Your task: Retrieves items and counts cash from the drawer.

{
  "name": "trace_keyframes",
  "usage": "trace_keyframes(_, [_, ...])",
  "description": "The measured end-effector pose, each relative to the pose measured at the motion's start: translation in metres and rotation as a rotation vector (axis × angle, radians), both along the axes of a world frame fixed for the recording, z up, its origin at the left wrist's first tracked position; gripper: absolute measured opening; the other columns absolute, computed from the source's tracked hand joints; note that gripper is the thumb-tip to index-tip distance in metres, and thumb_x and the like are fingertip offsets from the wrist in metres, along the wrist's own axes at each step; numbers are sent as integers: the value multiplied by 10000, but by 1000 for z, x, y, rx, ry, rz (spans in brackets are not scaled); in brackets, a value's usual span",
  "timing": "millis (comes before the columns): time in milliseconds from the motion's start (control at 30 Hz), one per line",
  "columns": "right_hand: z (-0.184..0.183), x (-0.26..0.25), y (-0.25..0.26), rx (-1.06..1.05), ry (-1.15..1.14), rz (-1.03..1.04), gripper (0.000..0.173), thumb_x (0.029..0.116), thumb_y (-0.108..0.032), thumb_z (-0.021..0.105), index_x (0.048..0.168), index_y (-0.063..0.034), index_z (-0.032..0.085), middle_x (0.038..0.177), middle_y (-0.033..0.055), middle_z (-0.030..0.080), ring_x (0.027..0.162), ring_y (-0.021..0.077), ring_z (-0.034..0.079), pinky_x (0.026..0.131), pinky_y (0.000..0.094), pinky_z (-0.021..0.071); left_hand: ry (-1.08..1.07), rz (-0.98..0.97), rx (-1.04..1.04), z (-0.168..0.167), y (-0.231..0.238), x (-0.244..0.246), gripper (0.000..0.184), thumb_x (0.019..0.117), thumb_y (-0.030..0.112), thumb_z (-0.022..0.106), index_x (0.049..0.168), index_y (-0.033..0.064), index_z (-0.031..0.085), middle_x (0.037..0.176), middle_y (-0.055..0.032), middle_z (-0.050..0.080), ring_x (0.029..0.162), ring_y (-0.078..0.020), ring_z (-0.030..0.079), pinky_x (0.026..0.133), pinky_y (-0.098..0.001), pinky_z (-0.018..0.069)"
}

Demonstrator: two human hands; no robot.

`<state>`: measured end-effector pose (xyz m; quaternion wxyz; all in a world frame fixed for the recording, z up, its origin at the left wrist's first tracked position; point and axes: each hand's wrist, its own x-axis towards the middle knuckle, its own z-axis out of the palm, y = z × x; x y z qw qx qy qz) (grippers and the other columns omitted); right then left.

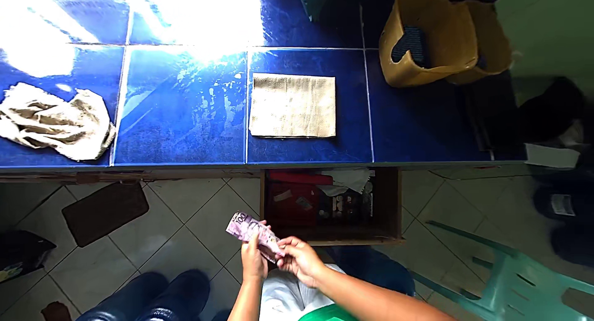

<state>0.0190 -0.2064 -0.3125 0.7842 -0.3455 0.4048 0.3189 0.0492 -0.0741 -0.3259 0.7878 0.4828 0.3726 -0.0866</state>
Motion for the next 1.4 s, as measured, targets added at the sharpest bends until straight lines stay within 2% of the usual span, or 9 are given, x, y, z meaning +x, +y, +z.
trace_keyframes(167, [-58,30,-36,-588,-265,629,439,1011,-196,616,1403,-12,544,1217,157,689,1030,236,704,921,406,581,51,145,-199,4,38,-7,471,1103,210,176,1386,8,494,956,-140,756,838,-255,762,761,-412,642])
trace_keyframes(267, [-93,77,-63,-979,-257,1141,596,1020,-205,571,1550,-15,376,1562,225,419,1436,367,435,1159,530,397,58,98,-286,4,61,-21,472,1082,244,204,1382,53,514,918,-132,762,833,-286,769,761,-454,648])
trace_keyframes(500, [-122,117,-45,-1090,-114,1533,371,1062,-150,438,1335,41,600,1404,277,565,1310,450,542,1039,624,451,238,74,-287,7,50,-25,468,1124,309,234,1337,41,554,859,-122,736,745,-257,752,698,-420,649])
trace_keyframes(667, [-76,103,-40,-891,-395,1381,400,998,-243,564,1370,-107,620,1299,191,659,1238,379,609,1033,618,460,389,-72,-182,-6,44,-19,362,1110,228,418,1360,-1,545,936,-161,735,735,-229,739,655,-349,629])
trace_keyframes(800, [-27,54,-30,-955,-1025,1170,174,942,-96,590,1018,29,684,1097,187,720,1002,324,719,860,509,581,351,-210,-166,-10,28,-13,351,1093,218,482,1368,1,518,1036,-153,743,789,-203,741,687,-318,618])
trace_keyframes(933, [-28,22,-20,-1056,-1579,1044,70,892,-68,679,930,-12,698,1260,191,701,1221,353,662,991,517,556,235,-235,-52,-6,8,-10,300,1034,109,580,1295,-34,541,976,-133,722,832,-170,722,766,-326,614])
trace_keyframes(1067, [-15,29,-27,-667,-1117,1021,359,975,-370,676,1082,-29,715,1502,123,552,1494,309,379,1226,589,242,170,-193,184,-3,10,-8,442,921,-18,701,1325,-73,531,1062,-166,712,882,-168,720,805,-323,612])
trace_keyframes(1233, [-18,57,-28,-535,-660,682,550,892,-342,777,1289,-3,607,1270,158,642,1161,223,622,1015,384,511,112,-194,261,8,15,-4,572,805,-66,790,1319,-69,540,1086,-152,715,905,-150,723,805,-297,617])
trace_keyframes(1400, [-21,63,-29,-362,-665,476,102,903,-59,727,972,13,703,902,38,708,838,54,662,818,246,561,76,-99,138,13,19,1,478,890,-60,705,1337,-64,532,1024,-128,733,842,-148,733,753,-303,627])
